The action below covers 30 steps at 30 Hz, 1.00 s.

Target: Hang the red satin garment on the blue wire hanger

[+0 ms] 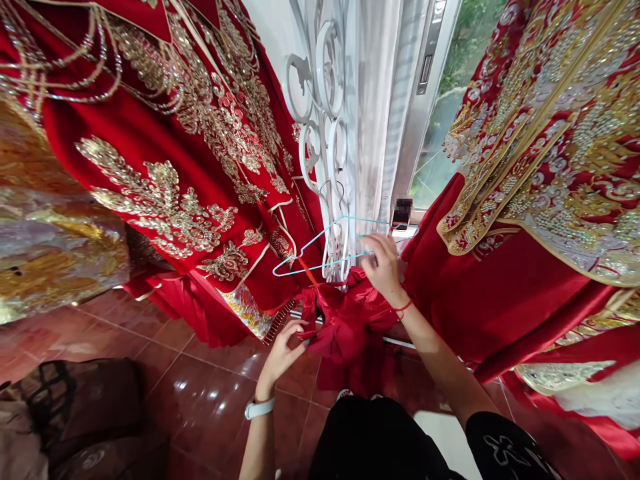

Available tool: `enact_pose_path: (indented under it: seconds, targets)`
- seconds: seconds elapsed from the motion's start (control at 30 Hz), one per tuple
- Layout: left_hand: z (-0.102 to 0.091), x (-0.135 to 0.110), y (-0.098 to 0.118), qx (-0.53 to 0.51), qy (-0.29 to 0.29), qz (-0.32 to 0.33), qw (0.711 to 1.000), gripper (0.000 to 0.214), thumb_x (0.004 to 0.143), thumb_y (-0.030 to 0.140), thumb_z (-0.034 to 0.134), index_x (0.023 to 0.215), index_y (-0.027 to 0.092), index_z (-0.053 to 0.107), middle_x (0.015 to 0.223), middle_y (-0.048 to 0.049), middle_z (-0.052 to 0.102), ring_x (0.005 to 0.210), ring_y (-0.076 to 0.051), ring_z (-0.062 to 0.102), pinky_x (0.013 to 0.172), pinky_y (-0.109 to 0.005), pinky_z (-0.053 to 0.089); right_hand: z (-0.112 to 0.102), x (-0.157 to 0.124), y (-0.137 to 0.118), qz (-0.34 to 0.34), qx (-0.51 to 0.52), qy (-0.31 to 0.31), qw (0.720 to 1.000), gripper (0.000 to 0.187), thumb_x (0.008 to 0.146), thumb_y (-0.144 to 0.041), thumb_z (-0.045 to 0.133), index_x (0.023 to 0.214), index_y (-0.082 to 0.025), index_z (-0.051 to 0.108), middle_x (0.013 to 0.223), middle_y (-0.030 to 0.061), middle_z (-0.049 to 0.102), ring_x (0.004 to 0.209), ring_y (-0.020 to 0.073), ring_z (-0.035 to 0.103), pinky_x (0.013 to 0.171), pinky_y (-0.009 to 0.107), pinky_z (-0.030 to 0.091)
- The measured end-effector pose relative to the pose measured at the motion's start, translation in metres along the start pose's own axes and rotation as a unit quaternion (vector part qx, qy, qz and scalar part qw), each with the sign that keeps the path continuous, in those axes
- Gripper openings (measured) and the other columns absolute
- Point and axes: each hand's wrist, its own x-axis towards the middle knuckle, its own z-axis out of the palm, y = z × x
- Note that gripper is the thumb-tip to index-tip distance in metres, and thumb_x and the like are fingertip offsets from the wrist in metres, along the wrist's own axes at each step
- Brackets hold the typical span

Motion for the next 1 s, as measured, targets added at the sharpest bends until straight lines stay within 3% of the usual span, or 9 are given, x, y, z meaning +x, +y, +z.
enact_pose_path:
  seconds: [0.17,0.23,0.3,0.43,0.53,0.63,0.8,0.9,1.0]
  targets:
    - [-0.003,0.003,-0.002,-0.012,0.204,0.028,0.978,0.023,0.081,0.043,0.071,0.082,0.023,0.059,0.105,-0.0082,0.064,0.103,-0.026,0.064,0.096,-0.043,0.054,0.020,-0.040,-0.011,-0.059,-0.024,-0.166,0.984,0.041,0.094,-0.017,0.049,0.126,-0.032,0.069,0.127,0.0062,0.068,0.133,0.0293,0.053,0.125,0.064,0.017]
    - [-0.001,0.009,-0.008,-0.078,0.299,0.004,0.951,0.033,0.080,0.051,0.072,0.089,0.023,0.056,0.106,-0.0065,0.062,0.094,-0.023,0.066,0.085,-0.040,0.060,0.024,-0.049,-0.010,-0.059,-0.041,-0.178,0.981,0.039,0.095,-0.017,0.049,0.122,-0.032,0.071,0.129,0.0070,0.067,0.133,0.0293,0.053,0.125,0.065,0.016]
    - [0.001,0.016,-0.013,-0.175,0.336,-0.047,0.924,0.045,0.075,0.058,0.076,0.091,0.023,0.053,0.099,-0.0034,0.062,0.081,-0.019,0.068,0.075,-0.038,0.063,0.026,-0.053,-0.008,-0.056,-0.051,-0.172,0.982,0.040,0.094,-0.015,0.049,0.123,-0.031,0.071,0.130,0.0080,0.066,0.132,0.0296,0.053,0.125,0.065,0.016]
    - [0.000,0.030,-0.013,-0.320,0.265,-0.135,0.900,0.052,0.070,0.066,0.077,0.081,0.019,0.057,0.081,-0.0046,0.068,0.080,-0.023,0.074,0.083,-0.044,0.064,0.029,-0.057,-0.010,-0.046,-0.061,-0.167,0.983,0.050,0.090,-0.010,0.049,0.130,-0.033,0.068,0.128,0.0078,0.065,0.128,0.0303,0.055,0.125,0.067,0.014]
    - [-0.006,0.036,-0.007,-0.395,0.184,-0.164,0.885,0.048,0.076,0.061,0.075,0.092,0.017,0.066,0.100,-0.0143,0.076,0.099,-0.030,0.075,0.092,-0.048,0.061,0.031,-0.059,-0.012,-0.039,-0.061,-0.163,0.984,0.052,0.089,-0.009,0.049,0.130,-0.034,0.067,0.127,0.0075,0.065,0.125,0.0306,0.057,0.124,0.069,0.013]
    - [-0.016,0.037,-0.001,-0.428,0.138,-0.186,0.874,0.039,0.085,0.052,0.069,0.108,0.020,0.070,0.124,-0.0147,0.073,0.106,-0.027,0.073,0.097,-0.047,0.060,0.032,-0.062,-0.014,-0.028,-0.052,-0.154,0.986,0.050,0.089,-0.010,0.049,0.128,-0.035,0.069,0.123,0.0074,0.066,0.121,0.0308,0.058,0.124,0.069,0.014]
    - [-0.029,0.029,0.010,-0.398,0.185,-0.134,0.888,0.043,0.082,0.037,0.075,0.123,0.024,0.069,0.144,-0.0112,0.063,0.116,-0.026,0.070,0.098,-0.042,0.060,0.032,-0.065,-0.016,-0.017,-0.035,-0.137,0.990,0.045,0.091,-0.013,0.050,0.124,-0.035,0.070,0.116,0.0066,0.068,0.116,0.0301,0.059,0.125,0.067,0.015]
    - [-0.032,0.021,0.022,-0.324,0.225,-0.096,0.914,0.056,0.074,0.042,0.082,0.125,0.024,0.070,0.144,-0.0133,0.063,0.115,-0.029,0.071,0.092,-0.041,0.062,0.030,-0.065,-0.019,-0.009,-0.024,-0.138,0.990,0.041,0.092,-0.014,0.049,0.119,-0.034,0.072,0.113,0.0062,0.068,0.115,0.0292,0.060,0.125,0.065,0.016]
    - [-0.036,0.016,0.033,-0.225,0.267,-0.056,0.935,0.061,0.069,0.049,0.085,0.121,0.020,0.073,0.133,-0.0162,0.070,0.119,-0.033,0.069,0.101,-0.045,0.058,0.027,-0.066,-0.023,0.000,-0.012,-0.138,0.990,0.039,0.092,-0.014,0.048,0.115,-0.034,0.073,0.110,0.0054,0.069,0.113,0.0285,0.060,0.125,0.064,0.016]
